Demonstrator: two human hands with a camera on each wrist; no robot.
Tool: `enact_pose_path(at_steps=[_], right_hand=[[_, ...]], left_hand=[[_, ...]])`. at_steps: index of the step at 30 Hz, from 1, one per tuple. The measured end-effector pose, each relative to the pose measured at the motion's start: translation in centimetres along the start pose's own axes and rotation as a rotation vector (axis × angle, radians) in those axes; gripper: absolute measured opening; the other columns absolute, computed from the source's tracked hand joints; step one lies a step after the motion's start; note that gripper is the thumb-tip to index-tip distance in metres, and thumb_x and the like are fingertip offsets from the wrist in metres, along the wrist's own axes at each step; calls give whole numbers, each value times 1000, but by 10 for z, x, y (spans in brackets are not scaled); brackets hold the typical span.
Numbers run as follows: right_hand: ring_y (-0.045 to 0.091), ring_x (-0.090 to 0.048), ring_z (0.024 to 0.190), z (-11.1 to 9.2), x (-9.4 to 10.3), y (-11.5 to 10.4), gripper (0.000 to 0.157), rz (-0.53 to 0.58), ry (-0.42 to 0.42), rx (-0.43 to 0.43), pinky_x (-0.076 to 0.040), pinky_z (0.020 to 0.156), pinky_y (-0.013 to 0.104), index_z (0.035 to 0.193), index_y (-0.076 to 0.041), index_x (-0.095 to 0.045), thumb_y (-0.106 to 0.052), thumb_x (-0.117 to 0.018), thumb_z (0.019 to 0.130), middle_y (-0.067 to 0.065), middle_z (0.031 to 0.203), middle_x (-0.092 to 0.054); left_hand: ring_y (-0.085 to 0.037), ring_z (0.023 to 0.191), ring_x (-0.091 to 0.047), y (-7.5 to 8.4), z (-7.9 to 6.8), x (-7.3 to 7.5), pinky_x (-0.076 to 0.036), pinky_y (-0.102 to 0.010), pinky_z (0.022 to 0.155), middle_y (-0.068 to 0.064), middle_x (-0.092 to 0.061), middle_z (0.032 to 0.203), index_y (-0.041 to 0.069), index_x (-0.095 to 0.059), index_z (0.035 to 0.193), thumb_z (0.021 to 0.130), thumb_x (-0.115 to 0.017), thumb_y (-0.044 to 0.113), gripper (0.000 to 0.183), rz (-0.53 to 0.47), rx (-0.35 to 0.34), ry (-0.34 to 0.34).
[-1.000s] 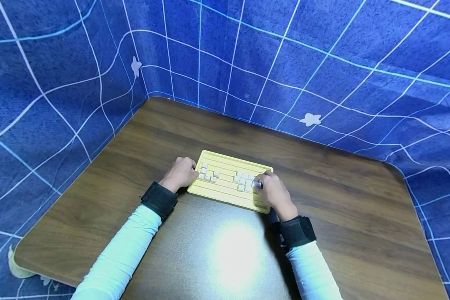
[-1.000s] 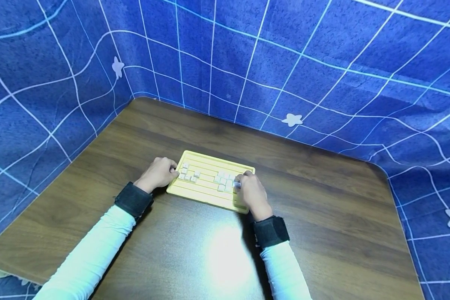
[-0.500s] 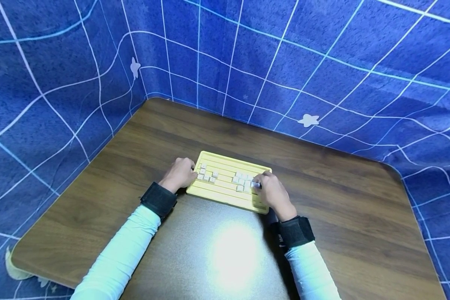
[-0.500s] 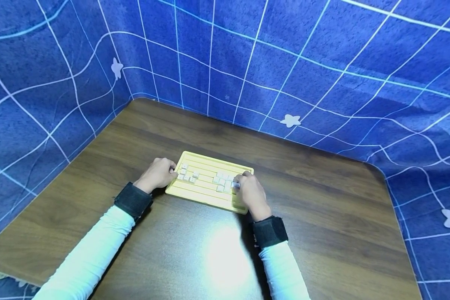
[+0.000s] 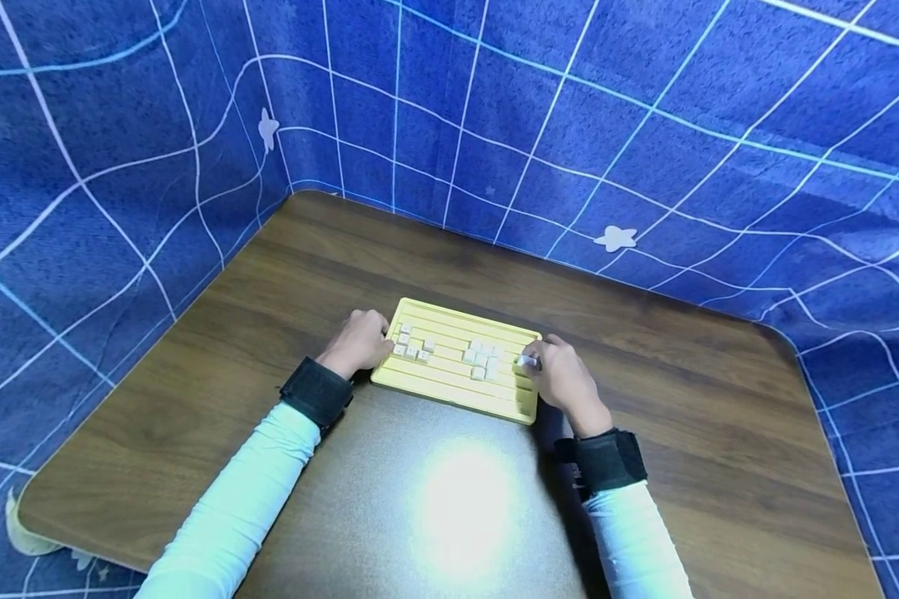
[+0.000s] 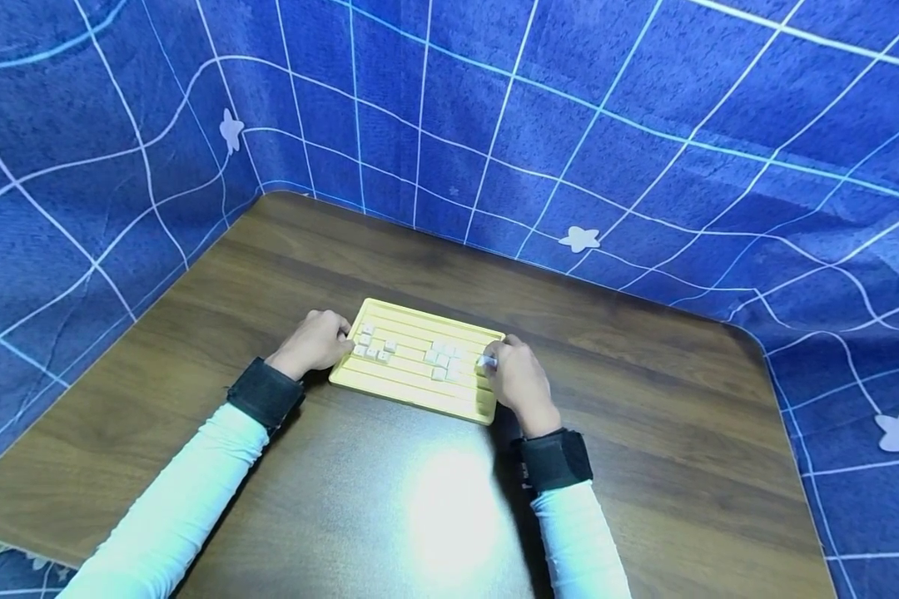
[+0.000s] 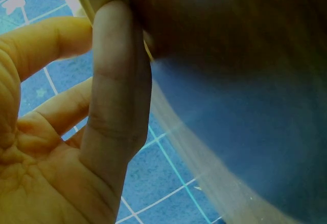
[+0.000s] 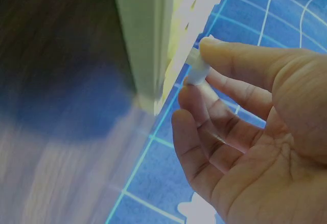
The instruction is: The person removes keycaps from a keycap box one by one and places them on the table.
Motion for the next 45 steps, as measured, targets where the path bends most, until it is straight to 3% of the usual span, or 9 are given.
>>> enact_pose_path(at_steps=[5,12,18,25,34,39,45], right_hand=[[33,-62,90,-5,9,17,13,-3,14,-40,-54,81,49,90,2,-68,-5,-68,79,17,83,-70],[32,-61,78,-15,20,39,14,-26,39,-98,-54,69,50,91,1,-68,-8,-68,79,20,89,-63],[35,-60,79,-24,27,59,17,-64,52,-99,-53,68,51,91,5,-66,-7,-68,79,23,87,-64],[34,-59,79,-40,33,80,16,-65,65,-124,-52,68,51,90,4,-67,-6,-67,79,23,87,-64],[33,-57,72,-48,32,92,13,-71,87,-125,-51,64,50,86,3,-66,-4,-69,75,20,80,-61],[35,-58,76,-52,30,96,15,-67,84,-141,-51,68,52,88,3,-66,-3,-69,75,22,82,-63],[35,-59,77,-55,25,100,16,-65,56,-161,-51,69,52,90,3,-66,-3,-68,76,23,85,-62]], left_hand=[[-26,78,-56,-1,1,0,-49,-38,68,-19,-65,97,-3,-67,102,84,-58,13,25,-2,9,-20],[-26,74,-55,1,2,2,-47,-37,64,-17,-64,93,-2,-68,99,84,-58,13,23,17,9,-30],[-28,82,-55,2,4,2,-49,-42,71,-19,-63,99,-1,-67,101,84,-59,16,25,24,9,-34],[-27,79,-55,3,7,0,-49,-41,69,-18,-63,95,-1,-67,96,84,-59,15,21,32,-9,-41],[-28,82,-54,2,4,3,-50,-44,75,-20,-63,98,-3,-65,99,83,-60,14,24,37,-21,-36],[-27,74,-52,2,5,3,-45,-39,65,-16,-59,87,-1,-65,88,83,-60,14,16,38,-13,-33],[-28,81,-54,2,5,0,-49,-42,72,-20,-63,99,-3,-66,99,84,-59,14,24,34,8,-49]])
Point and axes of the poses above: each hand's wrist, its own z-axis towards the middle knuckle, its own x-axis out of the back of the hand, y = z × x, the point moved 5 cm from there along z, towards the middle knuckle
